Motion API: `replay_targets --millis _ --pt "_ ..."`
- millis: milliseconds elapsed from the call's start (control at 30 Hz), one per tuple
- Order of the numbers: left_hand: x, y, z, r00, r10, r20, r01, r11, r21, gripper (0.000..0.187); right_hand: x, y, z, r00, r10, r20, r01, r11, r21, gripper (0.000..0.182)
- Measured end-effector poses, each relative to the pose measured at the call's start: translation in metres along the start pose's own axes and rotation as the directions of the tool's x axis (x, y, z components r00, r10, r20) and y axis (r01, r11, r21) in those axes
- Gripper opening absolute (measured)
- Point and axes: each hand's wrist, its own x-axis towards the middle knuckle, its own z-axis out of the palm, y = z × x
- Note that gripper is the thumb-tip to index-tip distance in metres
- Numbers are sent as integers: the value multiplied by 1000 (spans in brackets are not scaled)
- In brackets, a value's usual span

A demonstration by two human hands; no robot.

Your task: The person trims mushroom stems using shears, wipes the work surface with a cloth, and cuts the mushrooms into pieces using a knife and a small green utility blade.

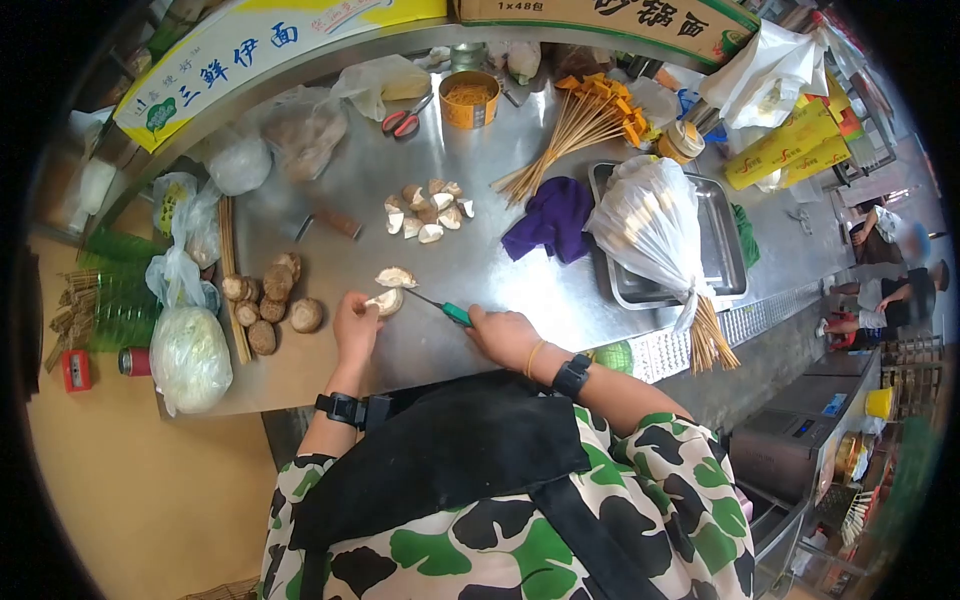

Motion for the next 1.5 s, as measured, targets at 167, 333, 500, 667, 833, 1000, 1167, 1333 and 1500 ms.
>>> replay_targets --millis 167,333,500,667,833,1000,1167,1333,1500 --pt "-24 21 -17 978 -173 114 192 962 -191 19 8 -12 4 995 -98 1 98 994 38 24" --pt "-25 27 -20 973 -175 147 199 966 -166 17 15 -19 5 987 -158 -9 158 987 12 24" --pt "-24 25 -19 968 -197 157 225 956 -189 15 25 -18 11 987 -158 17 158 987 -27 23" --pt "-26 22 -18 973 -174 150 200 962 -184 13 28 -21 10 987 -145 68 147 989 -22 23" --pt "-25 12 -13 990 -92 109 109 981 -161 13 32 -24 11 984 -116 138 121 992 -26 21" --pt "-23 15 -17 969 -193 156 229 936 -266 16 30 -19 12 984 -93 149 101 994 -46 21" --pt "-12 19 -44 963 -244 115 269 839 -474 23 14 8 -1 971 -145 192 152 988 -25 23" --pt "3 21 -40 937 348 36 -342 887 312 32 -5 18 -10 986 -143 82 133 985 112 25" --pt "-2 112 -11 943 232 238 -331 727 602 43 -6 29 -4 991 -31 -130 63 967 247 26"
